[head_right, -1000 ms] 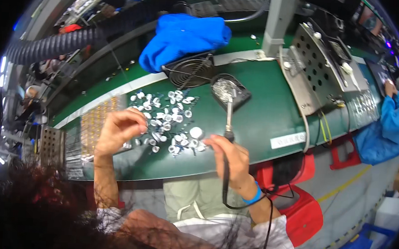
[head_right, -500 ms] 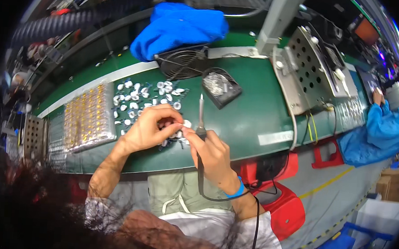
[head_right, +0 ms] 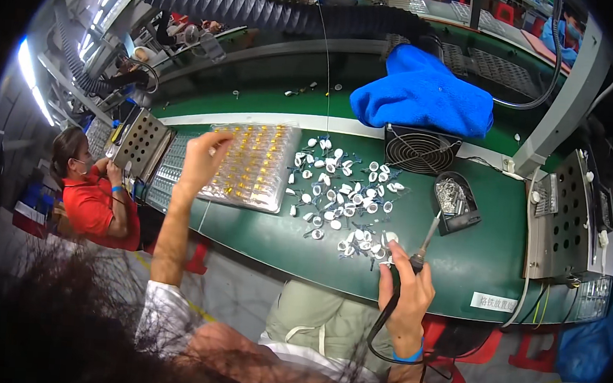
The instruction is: Soldering electronic components and organizing them into sorting trays.
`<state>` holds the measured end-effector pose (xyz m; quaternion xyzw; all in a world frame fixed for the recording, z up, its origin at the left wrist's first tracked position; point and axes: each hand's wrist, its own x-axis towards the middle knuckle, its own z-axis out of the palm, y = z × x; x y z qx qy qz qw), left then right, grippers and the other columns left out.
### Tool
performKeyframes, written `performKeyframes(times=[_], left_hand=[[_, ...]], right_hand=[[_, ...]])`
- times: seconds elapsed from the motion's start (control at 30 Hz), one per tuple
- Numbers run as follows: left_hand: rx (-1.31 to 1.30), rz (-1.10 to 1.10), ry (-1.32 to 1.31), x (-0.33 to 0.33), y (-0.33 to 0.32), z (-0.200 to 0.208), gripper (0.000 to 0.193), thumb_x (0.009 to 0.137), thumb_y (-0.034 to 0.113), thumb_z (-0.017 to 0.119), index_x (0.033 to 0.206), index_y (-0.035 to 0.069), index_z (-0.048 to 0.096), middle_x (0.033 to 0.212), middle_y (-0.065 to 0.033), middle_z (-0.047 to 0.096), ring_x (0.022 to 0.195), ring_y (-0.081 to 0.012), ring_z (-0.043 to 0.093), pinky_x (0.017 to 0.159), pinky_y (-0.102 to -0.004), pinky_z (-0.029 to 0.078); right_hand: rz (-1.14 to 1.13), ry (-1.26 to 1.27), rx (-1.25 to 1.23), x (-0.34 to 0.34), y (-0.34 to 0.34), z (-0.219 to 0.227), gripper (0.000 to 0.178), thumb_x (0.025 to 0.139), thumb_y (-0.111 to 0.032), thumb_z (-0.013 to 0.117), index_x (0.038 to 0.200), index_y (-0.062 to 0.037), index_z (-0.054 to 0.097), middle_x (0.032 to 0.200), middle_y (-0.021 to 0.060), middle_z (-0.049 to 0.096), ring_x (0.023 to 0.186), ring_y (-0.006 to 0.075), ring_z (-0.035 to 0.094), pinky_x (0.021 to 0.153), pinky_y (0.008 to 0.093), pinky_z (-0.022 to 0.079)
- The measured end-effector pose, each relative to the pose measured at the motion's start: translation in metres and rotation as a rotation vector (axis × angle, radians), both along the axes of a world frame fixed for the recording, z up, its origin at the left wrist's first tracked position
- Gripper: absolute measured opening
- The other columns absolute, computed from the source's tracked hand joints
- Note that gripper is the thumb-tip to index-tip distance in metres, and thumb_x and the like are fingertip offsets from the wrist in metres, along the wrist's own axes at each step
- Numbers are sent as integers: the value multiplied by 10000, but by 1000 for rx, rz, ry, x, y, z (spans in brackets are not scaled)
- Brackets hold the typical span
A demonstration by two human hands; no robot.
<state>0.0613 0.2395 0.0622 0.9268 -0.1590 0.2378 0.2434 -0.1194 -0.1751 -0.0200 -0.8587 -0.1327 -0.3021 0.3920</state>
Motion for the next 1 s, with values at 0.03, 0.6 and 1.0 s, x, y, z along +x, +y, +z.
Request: performKeyframes(times=[0.03, 0.6, 1.0], left_hand=[[97, 19, -41, 9, 25, 1, 147, 910, 9, 715, 1055, -11, 736, 950, -183, 749, 807, -290, 740, 723, -357, 573], [485, 86, -100, 36, 88, -21, 151, 876, 62, 684, 1014, 7, 707, 964, -162, 702, 970, -356, 651, 819, -450, 548], [-825, -628, 642, -44, -123, -2, 143, 904, -100, 688, 1043, -87, 720, 1079, -163, 684, 897, -211, 709, 821, -326, 605]], right_hand=[[-13, 32, -6, -1, 0, -1, 496, 816, 70, 769, 1272, -17, 594, 1185, 165, 744, 916, 372, 684, 773, 420, 564], [-17, -90, 20, 1, 0, -5, 436, 833, 45, 772, 1236, 5, 613, 1148, 167, 753, 870, 353, 694, 727, 406, 567], [47, -144, 82, 3, -3, -2, 382, 974, -44, 669, 1339, -45, 559, 1116, 148, 773, 691, 227, 656, 664, 342, 536]])
